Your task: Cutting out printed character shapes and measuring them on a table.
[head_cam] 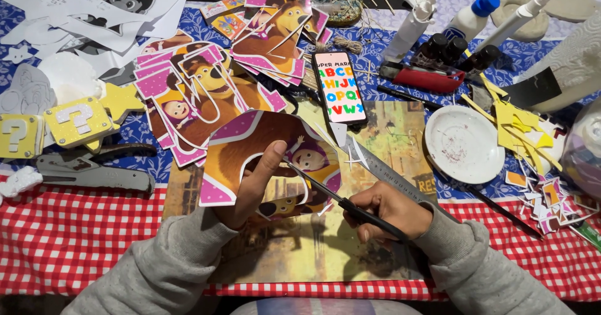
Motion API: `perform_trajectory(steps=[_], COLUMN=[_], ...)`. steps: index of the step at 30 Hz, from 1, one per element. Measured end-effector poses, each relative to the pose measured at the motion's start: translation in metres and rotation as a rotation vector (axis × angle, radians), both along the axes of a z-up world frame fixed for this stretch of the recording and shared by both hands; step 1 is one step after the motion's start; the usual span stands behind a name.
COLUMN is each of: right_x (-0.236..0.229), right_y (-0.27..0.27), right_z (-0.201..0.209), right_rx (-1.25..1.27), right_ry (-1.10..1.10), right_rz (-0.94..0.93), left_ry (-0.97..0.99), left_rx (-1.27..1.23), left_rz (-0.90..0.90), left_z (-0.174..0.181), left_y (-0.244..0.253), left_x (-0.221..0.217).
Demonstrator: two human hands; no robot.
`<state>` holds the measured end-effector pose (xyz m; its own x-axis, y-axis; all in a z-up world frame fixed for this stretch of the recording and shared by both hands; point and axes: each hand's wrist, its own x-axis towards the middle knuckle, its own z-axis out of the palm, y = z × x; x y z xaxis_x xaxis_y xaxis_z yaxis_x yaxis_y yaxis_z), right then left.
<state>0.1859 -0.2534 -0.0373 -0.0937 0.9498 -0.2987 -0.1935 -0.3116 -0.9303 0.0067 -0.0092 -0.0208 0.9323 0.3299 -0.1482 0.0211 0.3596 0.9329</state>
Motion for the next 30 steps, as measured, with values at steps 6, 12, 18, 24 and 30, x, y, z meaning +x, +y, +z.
perform_trajectory(steps=[6, 12, 18, 24, 30], right_x=[0.000, 0.000, 0.009, -0.020, 0.000], right_y=[0.002, 0.003, -0.014, 0.019, 0.016], right_z=[0.002, 0.008, -0.011, 0.004, 0.026], right_rx=[0.030, 0.012, 0.188, 0.143, 0.216], right_ry=[-0.148, -0.159, -0.079, -0.335, -0.332], right_rz=[0.000, 0.001, -0.409, -0.593, -0.774], left_ry=[-0.158, -0.149, -0.083, -0.013, -0.286], left_rx=[0.249, 0.331, 0.086, -0.185, 0.587], left_rz=[0.145, 0.136, 0.182, 0.052, -0.075], left_z=[-0.009, 0.011, -0.011, -0.052, -0.034], left_y=[0.001, -0.001, 0.004, -0.005, 0.004], left_x=[0.002, -0.002, 0.001, 0.015, 0.015])
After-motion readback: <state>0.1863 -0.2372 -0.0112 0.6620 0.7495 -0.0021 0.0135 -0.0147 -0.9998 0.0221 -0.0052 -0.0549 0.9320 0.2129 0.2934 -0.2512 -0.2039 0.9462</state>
